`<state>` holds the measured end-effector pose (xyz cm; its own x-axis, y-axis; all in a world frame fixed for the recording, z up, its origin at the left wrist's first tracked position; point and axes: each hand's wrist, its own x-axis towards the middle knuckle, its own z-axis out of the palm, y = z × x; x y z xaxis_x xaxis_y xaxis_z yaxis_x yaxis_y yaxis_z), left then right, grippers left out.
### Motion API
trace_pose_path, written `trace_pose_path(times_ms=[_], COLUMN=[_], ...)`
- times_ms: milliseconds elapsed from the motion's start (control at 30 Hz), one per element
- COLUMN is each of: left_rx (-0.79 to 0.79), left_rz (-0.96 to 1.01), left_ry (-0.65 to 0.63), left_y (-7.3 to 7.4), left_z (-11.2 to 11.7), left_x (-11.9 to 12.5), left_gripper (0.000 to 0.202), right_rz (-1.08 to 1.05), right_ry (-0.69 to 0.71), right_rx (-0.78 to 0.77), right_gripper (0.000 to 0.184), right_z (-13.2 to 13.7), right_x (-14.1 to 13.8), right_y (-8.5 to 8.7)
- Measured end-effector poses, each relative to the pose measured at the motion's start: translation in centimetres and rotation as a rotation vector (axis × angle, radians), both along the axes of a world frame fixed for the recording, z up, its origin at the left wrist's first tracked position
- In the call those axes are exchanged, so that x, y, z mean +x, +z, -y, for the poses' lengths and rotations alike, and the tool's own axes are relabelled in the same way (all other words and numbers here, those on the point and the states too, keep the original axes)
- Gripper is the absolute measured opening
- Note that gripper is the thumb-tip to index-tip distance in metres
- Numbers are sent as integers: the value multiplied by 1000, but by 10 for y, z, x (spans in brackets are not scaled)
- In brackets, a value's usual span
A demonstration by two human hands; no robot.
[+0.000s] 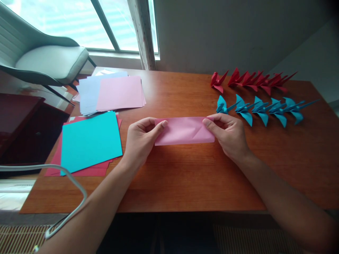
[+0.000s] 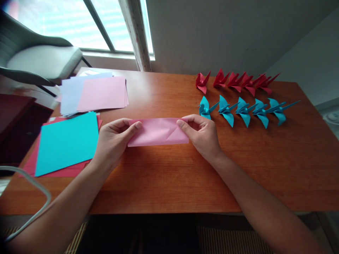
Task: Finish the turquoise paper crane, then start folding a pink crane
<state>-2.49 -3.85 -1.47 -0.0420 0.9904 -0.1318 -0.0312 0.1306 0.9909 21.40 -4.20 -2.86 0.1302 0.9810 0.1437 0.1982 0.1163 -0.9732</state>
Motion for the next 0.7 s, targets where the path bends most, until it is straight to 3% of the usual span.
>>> trace_pose_path(times_ms=[700], left_rx=[13], left_rz=[-29], left_ry=[41], left_y=[1], left_z=[-1], left_x=[-3], left_gripper=[20], right_rz=[23], right_ry=[44], right_rx=[20], right_gripper=[12], right_z=[-4], right_x=[5], right_y=[10])
